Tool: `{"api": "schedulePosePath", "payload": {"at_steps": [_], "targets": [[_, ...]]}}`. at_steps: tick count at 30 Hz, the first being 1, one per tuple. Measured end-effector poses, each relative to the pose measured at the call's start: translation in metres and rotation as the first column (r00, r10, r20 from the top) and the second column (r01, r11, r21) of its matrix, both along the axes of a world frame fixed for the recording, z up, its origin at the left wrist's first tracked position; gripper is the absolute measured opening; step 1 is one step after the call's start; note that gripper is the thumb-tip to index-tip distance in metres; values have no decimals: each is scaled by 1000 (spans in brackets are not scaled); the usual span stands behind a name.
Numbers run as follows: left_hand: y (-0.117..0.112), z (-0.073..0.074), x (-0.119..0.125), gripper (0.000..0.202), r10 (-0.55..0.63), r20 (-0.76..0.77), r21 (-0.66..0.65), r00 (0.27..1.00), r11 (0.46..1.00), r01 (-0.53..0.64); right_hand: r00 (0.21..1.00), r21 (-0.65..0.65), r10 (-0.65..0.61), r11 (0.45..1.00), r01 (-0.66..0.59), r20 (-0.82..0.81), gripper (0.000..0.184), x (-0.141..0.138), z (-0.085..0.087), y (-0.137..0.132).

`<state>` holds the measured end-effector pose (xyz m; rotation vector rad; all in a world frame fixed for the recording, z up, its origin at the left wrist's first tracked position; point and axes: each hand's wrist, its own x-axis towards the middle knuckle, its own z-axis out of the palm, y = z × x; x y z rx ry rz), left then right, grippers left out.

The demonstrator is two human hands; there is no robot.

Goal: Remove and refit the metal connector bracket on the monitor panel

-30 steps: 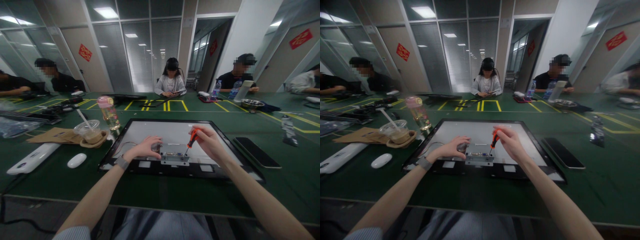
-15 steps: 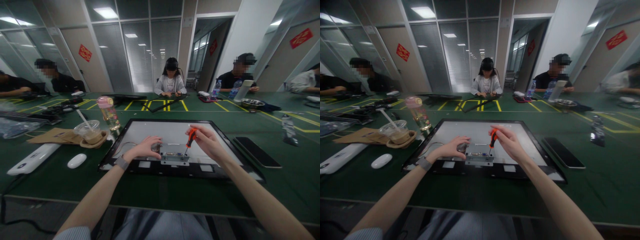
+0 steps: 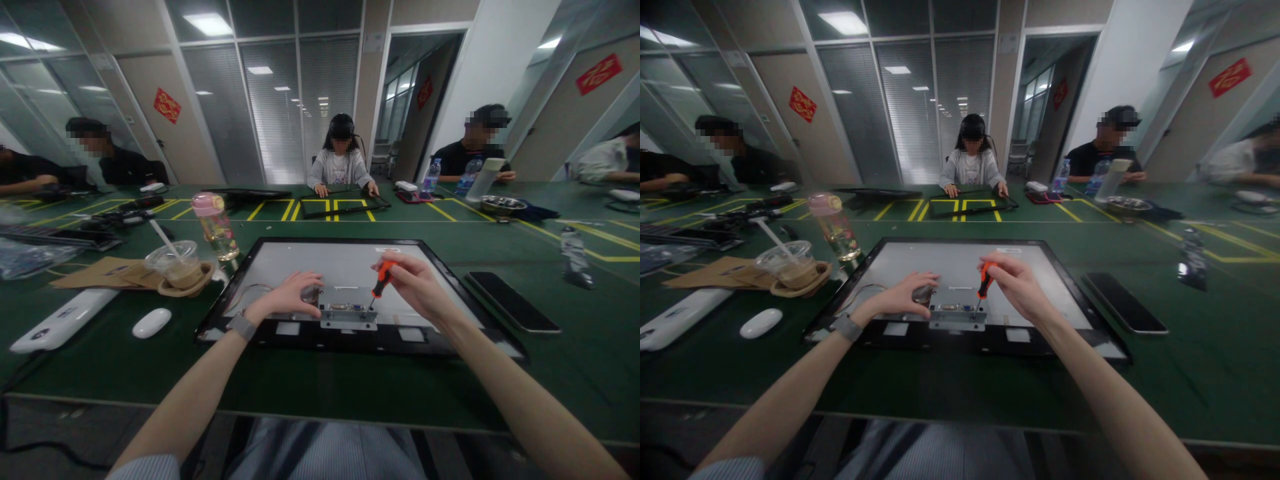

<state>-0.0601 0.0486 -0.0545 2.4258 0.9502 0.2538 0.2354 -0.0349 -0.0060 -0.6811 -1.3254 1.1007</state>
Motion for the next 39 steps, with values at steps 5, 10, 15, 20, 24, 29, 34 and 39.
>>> {"api": "schedulePosePath", "payload": {"at_steps": [5,10,15,20,24,29,34,39], "targets": [[0,1,0,76,-2,0,-9,1000,1000,2,1000,-6,-8,1000,8,15,24,-1,-1,0],[1,0,-1,76,1,4,-17,1000,1000,-1,997,22,-70,997,69,12,20,0,-3,3],[0,1,-1,75,0,9,-15,1000,1000,1,998,0,-40,999,40,41,26,3,-2,3],[-2,3,1,74,7,-5,-22,1000,1000,-7,1000,25,7,1000,-8,30,19,0,1,0],[-2,1,1,74,11,4,-3,1000,1000,-10,996,78,-88,993,87,14,16,1,0,3],[-1,1,0,74,5,3,-5,1000,1000,-5,997,12,-75,997,75,25,27,2,0,4],[-1,3,0,75,9,-8,-18,1000,1000,-9,998,40,-54,998,53,20,20,2,-2,4],[0,0,-1,76,-1,2,-14,1000,1000,1,999,27,-42,999,41,22,19,2,-4,3]]}}
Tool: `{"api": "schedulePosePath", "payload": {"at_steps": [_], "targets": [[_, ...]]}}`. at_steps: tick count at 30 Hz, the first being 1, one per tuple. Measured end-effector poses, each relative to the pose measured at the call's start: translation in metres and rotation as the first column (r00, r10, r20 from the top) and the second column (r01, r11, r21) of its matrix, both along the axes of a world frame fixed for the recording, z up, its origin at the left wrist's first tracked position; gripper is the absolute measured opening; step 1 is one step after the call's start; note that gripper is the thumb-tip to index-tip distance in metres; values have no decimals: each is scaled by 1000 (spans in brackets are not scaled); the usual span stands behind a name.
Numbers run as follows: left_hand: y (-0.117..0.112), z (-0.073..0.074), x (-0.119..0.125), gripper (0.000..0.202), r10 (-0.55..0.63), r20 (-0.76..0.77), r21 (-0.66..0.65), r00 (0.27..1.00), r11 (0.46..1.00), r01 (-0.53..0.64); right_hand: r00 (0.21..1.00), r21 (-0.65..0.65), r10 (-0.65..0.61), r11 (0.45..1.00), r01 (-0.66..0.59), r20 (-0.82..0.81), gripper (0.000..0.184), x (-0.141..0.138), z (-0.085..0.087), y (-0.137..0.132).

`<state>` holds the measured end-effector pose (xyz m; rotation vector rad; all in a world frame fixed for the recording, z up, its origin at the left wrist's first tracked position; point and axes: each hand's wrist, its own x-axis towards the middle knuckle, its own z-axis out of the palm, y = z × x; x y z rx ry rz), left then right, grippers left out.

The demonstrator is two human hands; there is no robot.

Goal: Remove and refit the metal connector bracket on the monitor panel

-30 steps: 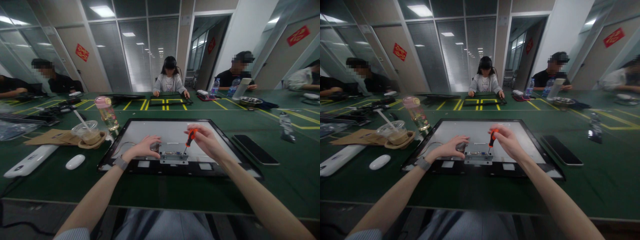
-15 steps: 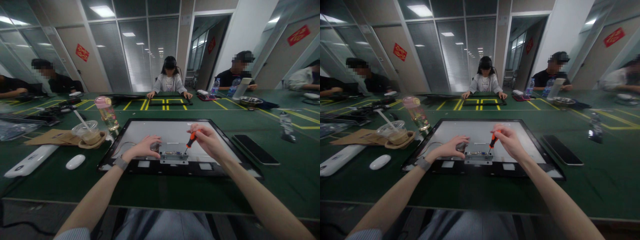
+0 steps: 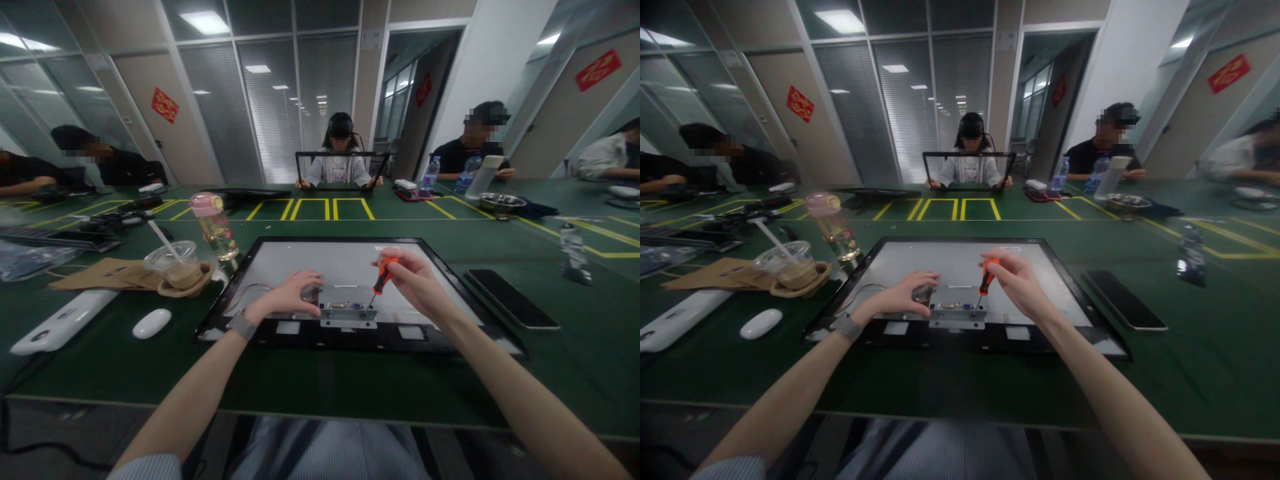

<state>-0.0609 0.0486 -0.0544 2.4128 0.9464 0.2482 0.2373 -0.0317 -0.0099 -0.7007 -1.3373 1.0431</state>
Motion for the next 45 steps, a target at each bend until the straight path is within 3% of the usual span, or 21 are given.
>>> {"api": "schedulePosePath", "payload": {"at_steps": [3,6,12,16,19,23,26,30,41,45], "targets": [[0,1,0,75,2,-4,-2,1000,1000,-2,999,-16,40,999,-40,5,25,-3,3,-2],[-2,3,1,74,5,-12,-8,1000,1000,-5,998,-6,61,998,-62,-20,21,-4,4,-2],[0,1,1,74,2,-7,0,1000,1000,-2,1000,-19,-2,1000,2,-30,18,1,-3,2],[0,0,1,74,13,-10,9,1000,1000,-13,996,-48,77,996,-79,-52,27,-2,0,1],[-1,2,2,73,14,-18,3,1000,1000,-14,990,-31,122,992,-125,-75,20,-4,4,-1],[-1,3,2,73,11,-18,-7,1000,1000,-11,995,-8,74,997,-74,-63,11,-1,1,1],[-1,3,1,74,10,-18,-8,1000,1000,-10,997,-40,32,999,-35,-71,15,2,-3,4],[-2,4,2,74,16,-22,-12,1000,1000,-16,994,-85,48,995,-57,-98,25,0,-2,4],[-4,7,2,74,20,-28,-23,999,1000,-21,995,-53,89,994,-91,-51,24,-2,4,-3],[-4,6,3,72,24,-29,-5,999,1000,-24,999,-30,-19,999,18,-48,26,-4,1,0]]}}
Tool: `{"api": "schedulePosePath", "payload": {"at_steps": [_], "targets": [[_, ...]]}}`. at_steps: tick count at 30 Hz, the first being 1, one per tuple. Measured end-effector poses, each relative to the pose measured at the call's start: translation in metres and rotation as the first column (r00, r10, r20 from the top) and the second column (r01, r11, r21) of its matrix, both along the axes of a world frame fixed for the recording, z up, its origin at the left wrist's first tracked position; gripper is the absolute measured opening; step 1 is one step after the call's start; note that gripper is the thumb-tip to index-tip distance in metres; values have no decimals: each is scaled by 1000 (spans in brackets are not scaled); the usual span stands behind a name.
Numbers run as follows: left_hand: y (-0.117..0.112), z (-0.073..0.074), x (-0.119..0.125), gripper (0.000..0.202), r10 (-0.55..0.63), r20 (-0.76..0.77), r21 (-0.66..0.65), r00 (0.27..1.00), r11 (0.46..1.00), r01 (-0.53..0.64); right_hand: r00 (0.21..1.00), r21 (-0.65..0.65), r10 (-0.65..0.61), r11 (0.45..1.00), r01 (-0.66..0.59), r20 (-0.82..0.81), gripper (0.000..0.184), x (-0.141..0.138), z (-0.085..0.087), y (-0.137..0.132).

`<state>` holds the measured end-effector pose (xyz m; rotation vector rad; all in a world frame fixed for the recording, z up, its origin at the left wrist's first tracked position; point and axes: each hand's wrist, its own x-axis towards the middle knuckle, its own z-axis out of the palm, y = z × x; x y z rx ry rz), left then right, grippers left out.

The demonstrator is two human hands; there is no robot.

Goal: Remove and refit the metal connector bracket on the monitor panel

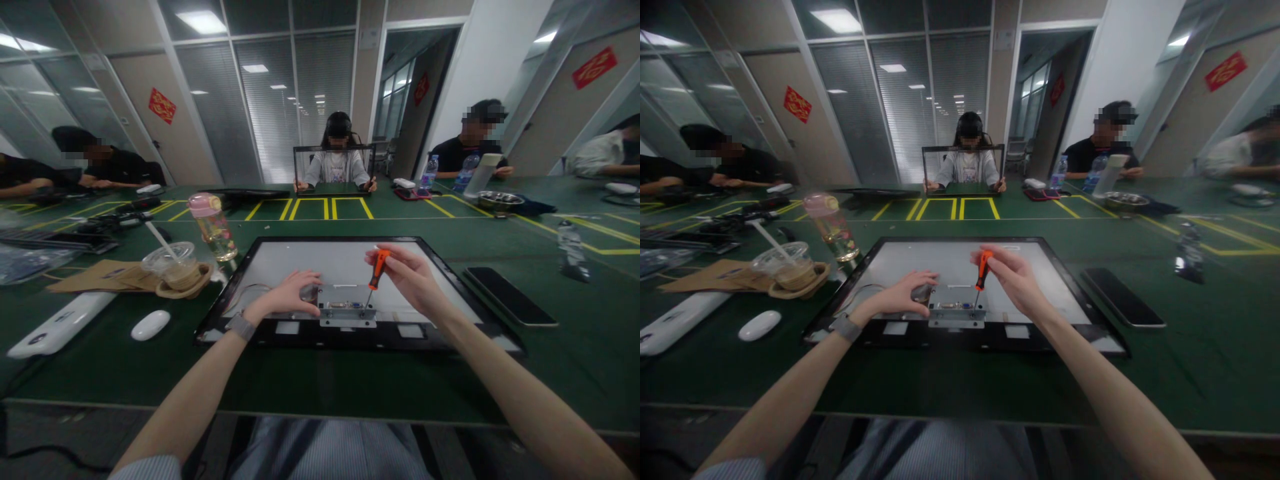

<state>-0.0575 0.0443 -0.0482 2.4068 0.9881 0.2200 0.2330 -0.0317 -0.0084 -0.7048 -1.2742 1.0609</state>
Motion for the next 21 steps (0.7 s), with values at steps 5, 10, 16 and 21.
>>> {"api": "schedulePosePath", "payload": {"at_steps": [5,10,16,21], "targets": [[0,0,-1,73,-4,6,-7,1000,1000,4,981,122,-170,980,159,93,18,2,-7,4],[1,-1,-1,72,-12,11,-3,1000,1000,12,994,125,-42,992,28,104,26,2,-5,1],[4,-5,-3,73,-23,12,-7,1000,1000,23,972,151,-147,981,119,184,27,1,-3,-1],[6,-7,-4,75,-21,24,-8,999,1000,22,922,265,-303,934,238,240,10,2,-2,-1]]}}
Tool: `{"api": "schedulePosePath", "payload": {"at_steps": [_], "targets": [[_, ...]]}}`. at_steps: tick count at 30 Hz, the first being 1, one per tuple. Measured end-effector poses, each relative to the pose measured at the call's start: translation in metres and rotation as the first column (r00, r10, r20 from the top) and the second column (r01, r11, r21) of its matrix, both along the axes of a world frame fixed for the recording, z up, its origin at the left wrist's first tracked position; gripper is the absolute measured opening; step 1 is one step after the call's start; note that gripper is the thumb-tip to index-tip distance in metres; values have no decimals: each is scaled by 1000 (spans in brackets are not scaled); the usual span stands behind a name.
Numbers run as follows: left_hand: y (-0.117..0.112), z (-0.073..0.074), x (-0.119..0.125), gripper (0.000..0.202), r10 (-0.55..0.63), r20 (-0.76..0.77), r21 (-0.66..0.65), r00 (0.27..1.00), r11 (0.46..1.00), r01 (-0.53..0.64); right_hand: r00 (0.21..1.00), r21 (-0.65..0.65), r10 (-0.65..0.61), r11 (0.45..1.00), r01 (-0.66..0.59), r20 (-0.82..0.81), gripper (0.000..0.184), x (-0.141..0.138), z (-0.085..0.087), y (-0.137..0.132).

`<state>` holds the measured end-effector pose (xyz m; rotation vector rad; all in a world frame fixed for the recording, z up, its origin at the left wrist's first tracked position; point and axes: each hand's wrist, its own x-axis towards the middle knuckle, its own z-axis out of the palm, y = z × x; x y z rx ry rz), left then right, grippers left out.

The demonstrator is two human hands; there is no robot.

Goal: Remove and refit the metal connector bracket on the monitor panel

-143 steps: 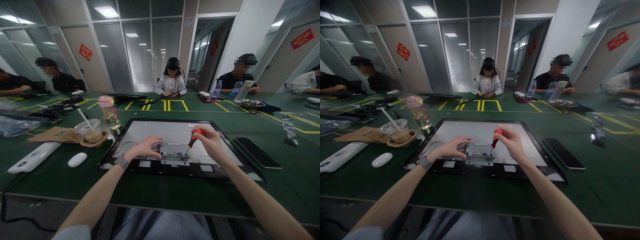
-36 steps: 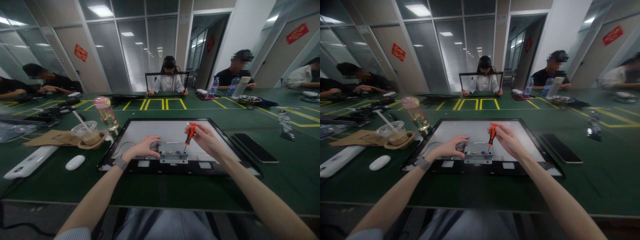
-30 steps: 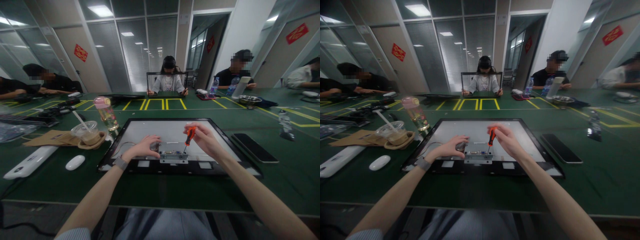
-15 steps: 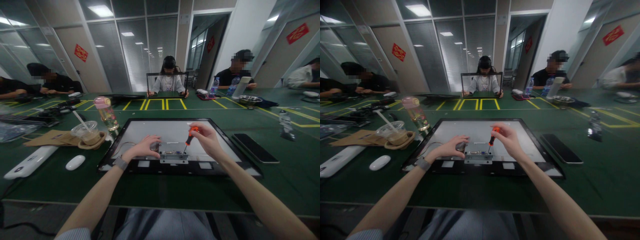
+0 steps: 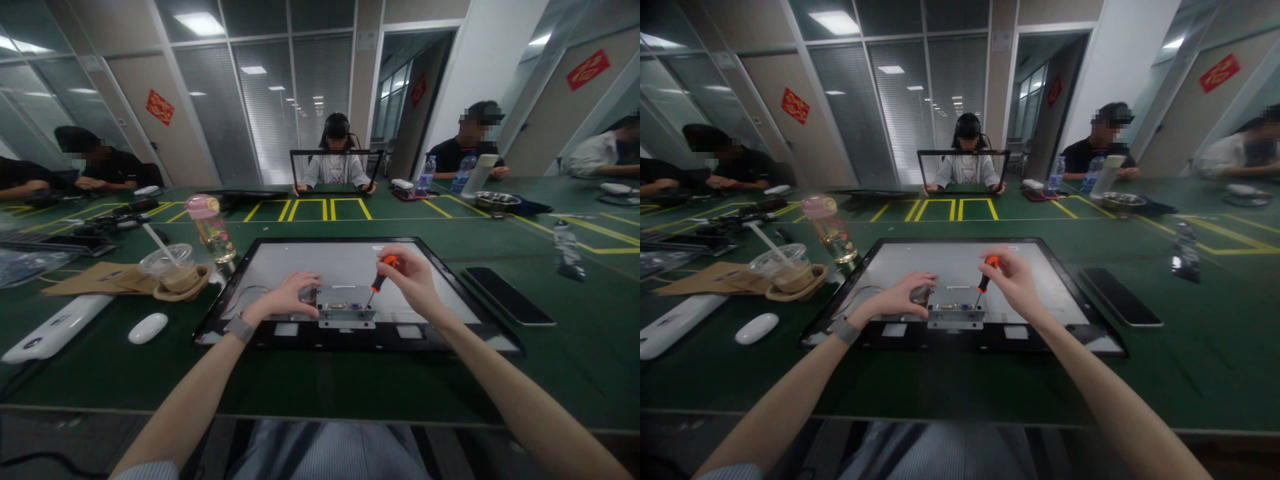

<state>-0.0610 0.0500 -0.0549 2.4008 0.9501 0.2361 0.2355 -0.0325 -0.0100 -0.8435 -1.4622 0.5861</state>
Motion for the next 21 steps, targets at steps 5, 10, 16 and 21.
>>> {"api": "schedulePosePath", "payload": {"at_steps": [5,10,16,21], "targets": [[-2,3,1,75,8,-6,-1,1000,1000,-8,991,-47,131,990,-133,-39,28,0,-2,-1],[-2,2,2,76,11,1,17,1000,1000,-11,998,-46,57,997,-59,-38,19,-1,-2,-1],[-2,2,2,74,8,-1,9,1000,1000,-8,990,-43,131,990,-133,-51,25,2,-3,2],[-2,2,2,75,5,-5,9,1000,1000,-5,979,-99,183,976,-192,-94,32,1,-5,1]]}}
